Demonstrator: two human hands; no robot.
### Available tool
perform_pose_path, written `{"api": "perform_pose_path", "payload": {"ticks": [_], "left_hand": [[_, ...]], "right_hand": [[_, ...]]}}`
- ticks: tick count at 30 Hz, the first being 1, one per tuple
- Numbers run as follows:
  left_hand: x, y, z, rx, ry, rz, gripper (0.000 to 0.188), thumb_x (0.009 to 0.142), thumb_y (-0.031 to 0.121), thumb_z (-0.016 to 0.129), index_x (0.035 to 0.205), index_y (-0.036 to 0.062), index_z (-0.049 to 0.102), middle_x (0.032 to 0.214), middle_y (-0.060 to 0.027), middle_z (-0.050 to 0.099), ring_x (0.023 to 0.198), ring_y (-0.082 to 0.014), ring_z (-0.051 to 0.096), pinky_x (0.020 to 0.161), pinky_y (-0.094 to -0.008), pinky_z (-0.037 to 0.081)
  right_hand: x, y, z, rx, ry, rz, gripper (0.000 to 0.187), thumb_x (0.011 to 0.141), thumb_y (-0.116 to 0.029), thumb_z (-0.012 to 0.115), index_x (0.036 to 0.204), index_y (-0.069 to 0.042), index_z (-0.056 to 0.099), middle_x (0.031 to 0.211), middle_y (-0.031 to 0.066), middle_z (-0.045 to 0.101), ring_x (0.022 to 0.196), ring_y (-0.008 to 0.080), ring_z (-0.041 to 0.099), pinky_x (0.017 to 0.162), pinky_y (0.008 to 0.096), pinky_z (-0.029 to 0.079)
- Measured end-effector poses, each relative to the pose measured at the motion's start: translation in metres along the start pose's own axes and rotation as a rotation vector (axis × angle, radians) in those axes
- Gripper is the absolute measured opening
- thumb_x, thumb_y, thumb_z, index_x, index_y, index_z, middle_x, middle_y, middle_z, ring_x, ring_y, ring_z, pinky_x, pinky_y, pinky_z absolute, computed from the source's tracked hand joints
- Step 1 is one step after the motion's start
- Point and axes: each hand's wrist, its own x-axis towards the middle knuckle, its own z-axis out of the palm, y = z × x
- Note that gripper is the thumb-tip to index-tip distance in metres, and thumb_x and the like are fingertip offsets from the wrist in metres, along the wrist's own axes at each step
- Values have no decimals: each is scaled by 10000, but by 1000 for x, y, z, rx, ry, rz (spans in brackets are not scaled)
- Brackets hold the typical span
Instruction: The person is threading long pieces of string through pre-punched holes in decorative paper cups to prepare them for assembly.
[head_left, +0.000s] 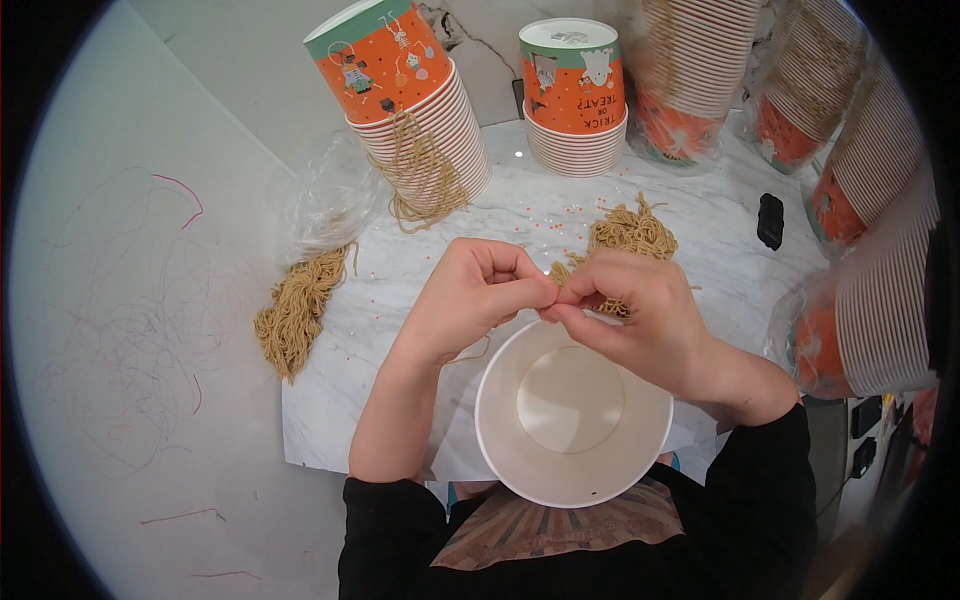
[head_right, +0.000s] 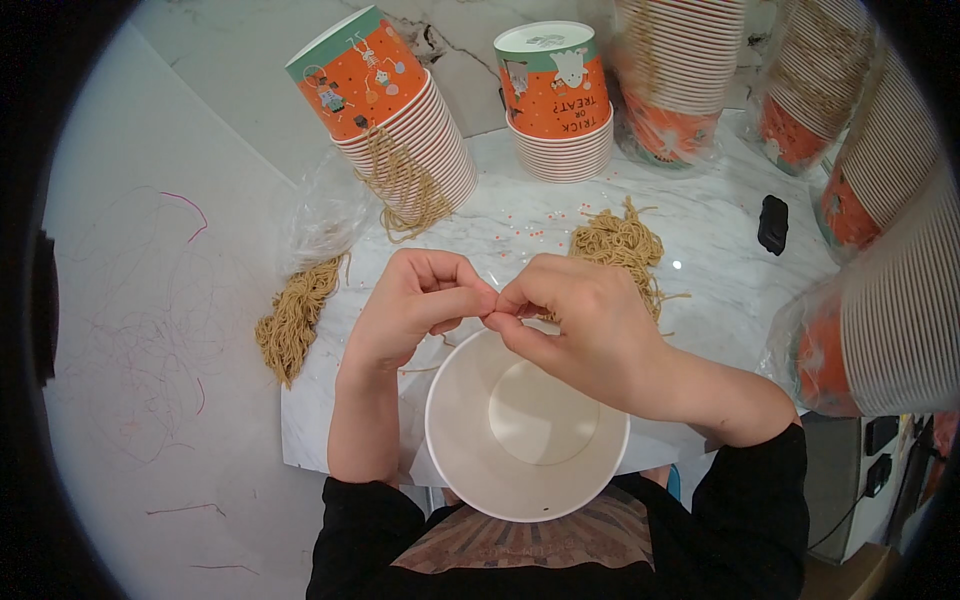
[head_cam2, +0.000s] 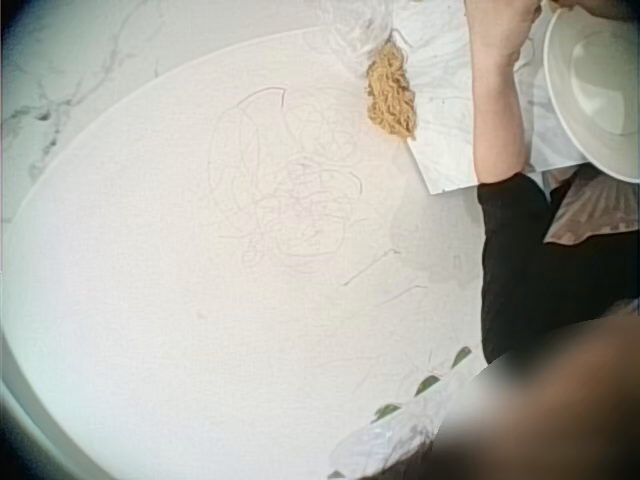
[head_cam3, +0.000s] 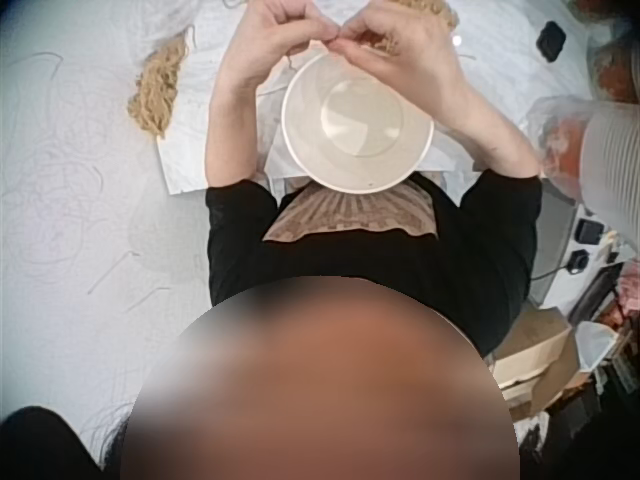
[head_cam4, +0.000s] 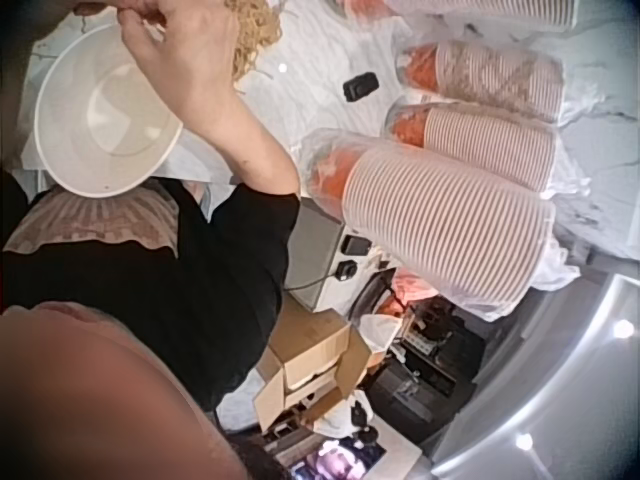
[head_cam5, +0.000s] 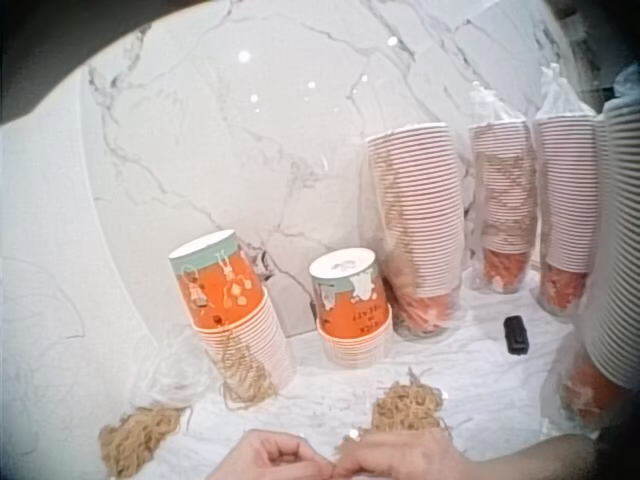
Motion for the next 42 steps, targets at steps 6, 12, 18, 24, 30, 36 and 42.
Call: {"api": "perform_pose_path", "payload": {"ticks": [6,12,18,24,30,36,42], "left_hand": [[-2,2,0,-20,-51,1,80,867,40,687,886,-37,697,800,-72,721,759,-75,680,689,-195,509],[4,-9,-4,9,-88,68,64,863,26,686,899,-21,662,850,-27,690,765,-52,642,685,-191,501],[5,-11,-3,-26,-25,84,74,846,-3,693,905,-4,648,860,-8,676,750,-28,615,659,-180,477],[3,-6,3,-50,-13,53,76,849,-20,685,915,-4,649,867,-15,688,768,-26,636,672,-175,498],[4,-10,0,-43,-67,51,77,850,-37,667,924,-17,663,840,-4,681,734,-5,602,630,-161,462],[1,-12,12,52,109,180,87,846,-56,651,923,-19,662,871,0,675,714,7,566,602,-152,422],[3,-17,29,-5,262,374,90,863,-30,663,950,-37,683,879,-23,693,668,13,556,571,-158,423]], "right_hand": [[2,-2,-3,19,4,14,118,804,-73,766,869,-26,679,806,93,671,738,259,688,651,344,541],[2,3,-1,-74,-16,-130,160,792,-35,740,901,-35,624,821,90,641,754,280,664,658,381,526],[3,4,3,-108,-2,-170,191,795,-8,725,937,-29,599,863,102,617,803,292,643,673,395,515],[2,6,5,-156,-9,-222,201,772,-2,717,930,-28,596,864,104,591,792,301,624,683,399,514],[2,4,6,-339,12,-332,202,755,-7,717,911,-22,590,855,99,576,754,291,598,671,400,510],[4,3,8,-323,137,-331,198,774,9,715,921,-21,586,847,96,578,767,298,605,666,388,505],[8,6,-1,-197,104,-285,190,818,29,692,957,-23,572,865,106,584,773,301,607,653,384,497]]}}
